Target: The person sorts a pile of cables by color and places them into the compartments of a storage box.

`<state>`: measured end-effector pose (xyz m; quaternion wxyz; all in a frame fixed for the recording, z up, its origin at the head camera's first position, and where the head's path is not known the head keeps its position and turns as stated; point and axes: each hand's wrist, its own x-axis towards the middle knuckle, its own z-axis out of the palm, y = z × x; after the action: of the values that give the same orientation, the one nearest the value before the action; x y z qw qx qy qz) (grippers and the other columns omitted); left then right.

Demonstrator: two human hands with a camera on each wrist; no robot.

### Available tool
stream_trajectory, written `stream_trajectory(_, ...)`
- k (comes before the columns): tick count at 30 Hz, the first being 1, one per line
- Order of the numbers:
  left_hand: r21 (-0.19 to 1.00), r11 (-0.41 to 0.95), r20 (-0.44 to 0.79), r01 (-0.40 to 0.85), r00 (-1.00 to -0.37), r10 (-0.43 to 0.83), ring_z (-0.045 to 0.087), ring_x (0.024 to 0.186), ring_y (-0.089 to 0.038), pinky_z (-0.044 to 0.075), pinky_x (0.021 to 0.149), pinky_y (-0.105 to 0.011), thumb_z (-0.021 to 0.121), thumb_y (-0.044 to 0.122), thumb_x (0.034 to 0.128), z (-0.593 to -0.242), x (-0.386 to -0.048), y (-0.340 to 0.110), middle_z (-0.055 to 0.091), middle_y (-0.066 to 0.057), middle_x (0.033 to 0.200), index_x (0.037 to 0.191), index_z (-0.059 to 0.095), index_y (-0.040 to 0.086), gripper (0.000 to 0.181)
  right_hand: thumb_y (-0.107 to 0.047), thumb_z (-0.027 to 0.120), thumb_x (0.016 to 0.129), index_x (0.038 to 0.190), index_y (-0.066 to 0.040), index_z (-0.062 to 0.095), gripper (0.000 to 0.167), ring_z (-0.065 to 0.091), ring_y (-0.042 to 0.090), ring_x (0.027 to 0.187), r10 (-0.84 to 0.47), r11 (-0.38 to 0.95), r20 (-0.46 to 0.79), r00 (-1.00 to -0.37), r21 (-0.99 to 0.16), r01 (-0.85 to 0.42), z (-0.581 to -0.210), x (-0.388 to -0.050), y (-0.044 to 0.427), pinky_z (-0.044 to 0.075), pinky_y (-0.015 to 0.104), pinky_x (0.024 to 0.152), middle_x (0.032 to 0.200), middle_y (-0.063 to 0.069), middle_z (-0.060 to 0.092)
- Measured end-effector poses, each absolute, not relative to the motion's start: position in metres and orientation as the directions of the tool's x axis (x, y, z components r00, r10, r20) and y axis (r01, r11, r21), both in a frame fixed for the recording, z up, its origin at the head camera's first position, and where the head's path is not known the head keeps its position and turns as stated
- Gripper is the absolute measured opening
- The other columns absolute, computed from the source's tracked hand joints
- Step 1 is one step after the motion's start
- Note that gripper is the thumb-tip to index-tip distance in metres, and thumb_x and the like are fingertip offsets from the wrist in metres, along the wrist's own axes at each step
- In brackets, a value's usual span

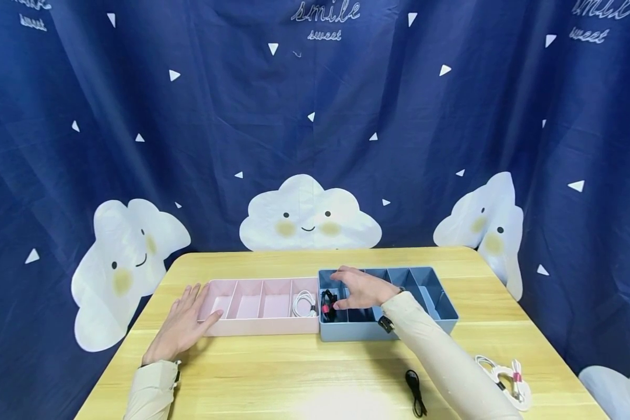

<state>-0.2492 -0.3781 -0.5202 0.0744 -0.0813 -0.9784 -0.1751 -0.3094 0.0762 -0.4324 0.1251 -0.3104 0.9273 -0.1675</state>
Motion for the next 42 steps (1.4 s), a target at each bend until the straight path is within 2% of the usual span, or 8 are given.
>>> stream_trajectory(10,0.331,0.925,0.171,0.186,-0.976,0.135,0.014,0.157,-0.054,0.016,0.122,-0.072,0.049,0.063,0.1014,-0.52,-0.249,-0.378,0.022,-0.033,0.167,0.164,0.023,0.003,0.091,-0.034,0.077,0.094,0.15,-0.007,0.053,0.068,0.049,0.032,0.146,-0.599,0.758,-0.111,-0.793,-0.396,-0.518,-0.427,-0.304,0.083,0.045,0.052,0.118,0.159,0.014,0.047)
stream_trajectory(18,0.34,0.921,0.16,0.187,-0.977,0.139,0.013,0.156,-0.055,0.015,0.122,-0.073,0.049,0.063,0.1016,-0.518,-0.248,-0.378,0.02,-0.034,0.167,0.164,0.022,0.002,0.091,-0.038,0.078,0.092,0.146,-0.006,0.056,0.067,0.057,0.029,0.135,-0.597,0.752,-0.062,-0.8,-0.391,-0.531,-0.423,-0.298,0.097,0.05,0.05,0.113,0.149,0.011,0.056)
stream_trajectory(22,0.335,0.922,0.168,0.193,-0.975,0.142,0.013,0.156,-0.055,0.015,0.121,-0.073,0.049,0.062,0.1017,-0.519,-0.249,-0.379,0.02,-0.035,0.167,0.164,0.023,0.002,0.091,-0.038,0.079,0.092,0.146,-0.005,0.057,0.067,0.057,0.03,0.135,-0.582,0.762,-0.053,-0.812,-0.386,-0.52,-0.424,-0.295,0.106,0.049,0.05,0.113,0.15,0.012,0.056)
stream_trajectory(32,0.33,0.922,0.17,0.201,-0.974,0.152,0.014,0.155,-0.057,0.016,0.121,-0.073,0.049,0.061,0.1022,-0.519,-0.251,-0.38,0.02,-0.036,0.166,0.163,0.024,0.0,0.09,-0.041,0.075,0.094,0.149,-0.006,0.054,0.068,0.045,0.036,0.148,-0.547,0.778,-0.069,-0.834,-0.409,-0.477,-0.423,-0.288,0.125,0.043,0.056,0.118,0.159,0.016,0.047)
stream_trajectory(37,0.328,0.922,0.17,0.203,-0.973,0.154,0.014,0.155,-0.057,0.016,0.12,-0.074,0.05,0.061,0.1022,-0.518,-0.251,-0.381,0.02,-0.036,0.166,0.163,0.023,0.0,0.091,-0.04,0.076,0.093,0.148,-0.004,0.055,0.068,0.039,0.038,0.152,-0.539,0.78,-0.047,-0.841,-0.405,-0.477,-0.42,-0.282,0.135,0.04,0.058,0.12,0.159,0.019,0.048)
stream_trajectory(42,0.34,0.917,0.168,0.207,-0.973,0.157,0.014,0.155,-0.057,0.015,0.12,-0.075,0.05,0.061,0.1019,-0.519,-0.251,-0.379,0.021,-0.037,0.166,0.163,0.023,0.0,0.091,-0.041,0.076,0.093,0.147,-0.005,0.056,0.067,0.042,0.037,0.15,-0.525,0.787,-0.025,-0.85,-0.395,-0.475,-0.42,-0.274,0.147,0.041,0.057,0.119,0.156,0.016,0.051)
